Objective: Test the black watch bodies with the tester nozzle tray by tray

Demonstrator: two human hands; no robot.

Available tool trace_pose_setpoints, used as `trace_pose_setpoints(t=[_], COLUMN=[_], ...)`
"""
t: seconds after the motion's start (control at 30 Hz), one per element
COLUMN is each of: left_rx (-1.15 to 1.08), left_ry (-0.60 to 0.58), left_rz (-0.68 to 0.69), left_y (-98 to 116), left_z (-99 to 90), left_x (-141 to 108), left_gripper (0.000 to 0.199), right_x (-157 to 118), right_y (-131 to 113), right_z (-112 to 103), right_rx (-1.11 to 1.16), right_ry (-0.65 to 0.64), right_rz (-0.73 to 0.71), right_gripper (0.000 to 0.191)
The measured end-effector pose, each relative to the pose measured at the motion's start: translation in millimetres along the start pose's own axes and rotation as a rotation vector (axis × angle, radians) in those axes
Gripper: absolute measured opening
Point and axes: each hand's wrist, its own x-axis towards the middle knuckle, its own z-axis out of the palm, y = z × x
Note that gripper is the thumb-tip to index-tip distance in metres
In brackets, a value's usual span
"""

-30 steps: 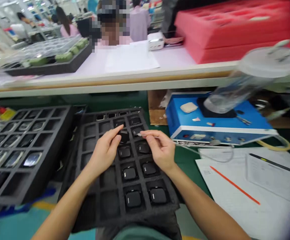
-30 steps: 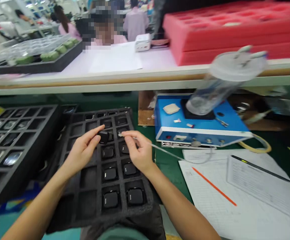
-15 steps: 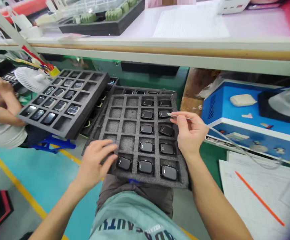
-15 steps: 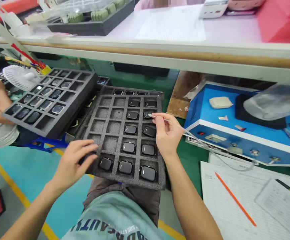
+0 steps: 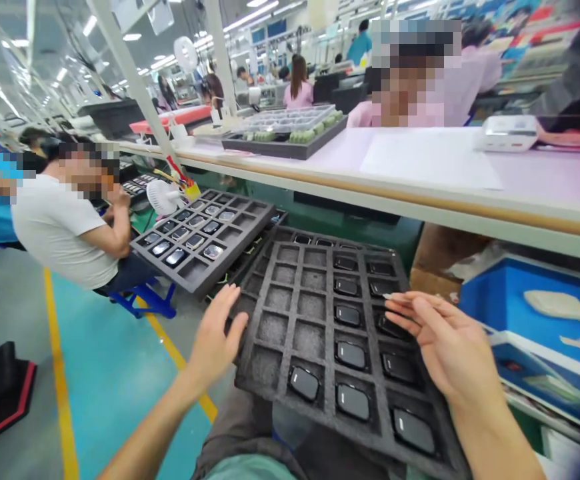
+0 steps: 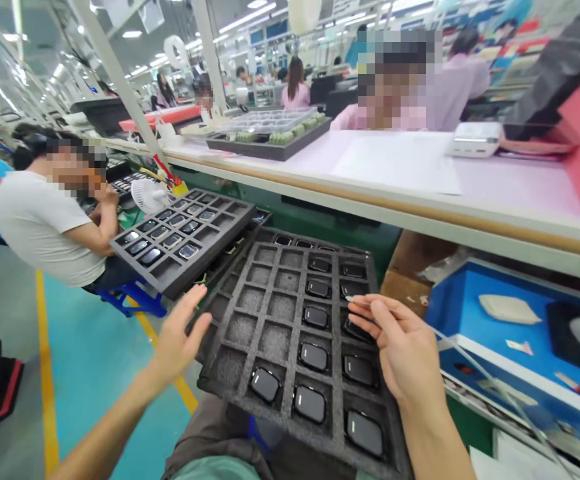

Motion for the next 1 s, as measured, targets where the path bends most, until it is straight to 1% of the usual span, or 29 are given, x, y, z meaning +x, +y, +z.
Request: trace_pose_setpoints(t=[0.03,0.07,0.1,0.13,0.17,0.2,0.23,0.3,0.33,0.4,0.47,0.5,0.53,0.57,0.6,0.67,0.7,0.73,0.77,0.8,0.83,0.9,0.93,1.0], left_rx=[0.087,0.190,0.292,0.326,0.345,0.364,0.378,0.400,0.404,0.399,0.375,0.355,0.330,0.306,0.248,0.061,-0.197,-0.424,-0.602,-0.754,-0.858,-0.975,-1.004,-1.027], left_ry=[-0.002,-0.021,-0.057,-0.082,-0.091,-0.099,-0.105,-0.117,-0.118,-0.102,-0.066,-0.046,-0.029,-0.022,-0.025,-0.093,-0.154,-0.244,-0.344,-0.429,-0.502,-0.581,-0.598,-0.613], left_rz=[0.059,0.082,0.067,0.053,0.042,0.028,0.008,-0.036,-0.056,-0.081,-0.086,-0.081,-0.068,-0.041,-0.004,0.099,0.127,0.118,0.079,0.017,-0.051,-0.167,-0.205,-0.250], left_y=[-5,-9,-14,-18,-23,-27,-31,-38,-41,-44,-39,-32,-22,-8,7,43,61,77,90,101,108,115,115,114], left_z=[-17.4,-33.7,-47.7,-58.3,-65.1,-68.1,-68.1,-63.3,-60.7,-58.8,-59.5,-58.2,-53.9,-45.2,-31.5,9.1,33.3,57.6,80.4,100.5,117.2,139.8,146.4,152.3], left_x=[23,47,73,98,123,146,166,199,211,223,223,218,212,204,194,171,159,146,134,124,116,110,110,111], left_gripper=[0.042,0.042,0.047,0.055,0.060,0.057,0.049,0.037,0.037,0.037,0.036,0.034,0.033,0.032,0.034,0.040,0.041,0.041,0.043,0.046,0.049,0.054,0.056,0.057], right_x=[0,0,-1,-1,-2,-2,-3,-3,-4,-4,-4,-3,-3,-3,-3,-3,-4,-4,-3,-2,-1,2,3,2], right_y=[4,8,12,15,17,18,19,19,19,19,20,20,21,21,22,20,19,17,15,13,10,7,6,6], right_z=[-1,-1,-1,0,1,2,3,5,5,4,3,3,3,3,3,4,5,6,7,9,10,12,13,14], right_rx=[-0.013,-0.026,-0.039,-0.050,-0.058,-0.067,-0.076,-0.094,-0.101,-0.103,-0.097,-0.094,-0.092,-0.093,-0.095,-0.108,-0.117,-0.130,-0.145,-0.164,-0.185,-0.217,-0.234,-0.276], right_ry=[-0.006,-0.006,0.001,0.008,0.017,0.022,0.023,0.017,0.012,0.003,0.000,-0.001,0.002,0.006,0.012,0.033,0.050,0.069,0.088,0.111,0.129,0.139,0.128,0.089], right_rz=[0.020,0.032,0.039,0.045,0.051,0.061,0.072,0.091,0.097,0.099,0.091,0.084,0.072,0.053,0.027,-0.053,-0.104,-0.160,-0.215,-0.269,-0.318,-0.405,-0.443,-0.503], right_gripper=[0.031,0.032,0.034,0.036,0.039,0.041,0.043,0.046,0.046,0.048,0.048,0.047,0.046,0.045,0.043,0.038,0.036,0.033,0.031,0.030,0.029,0.026,0.024,0.020])
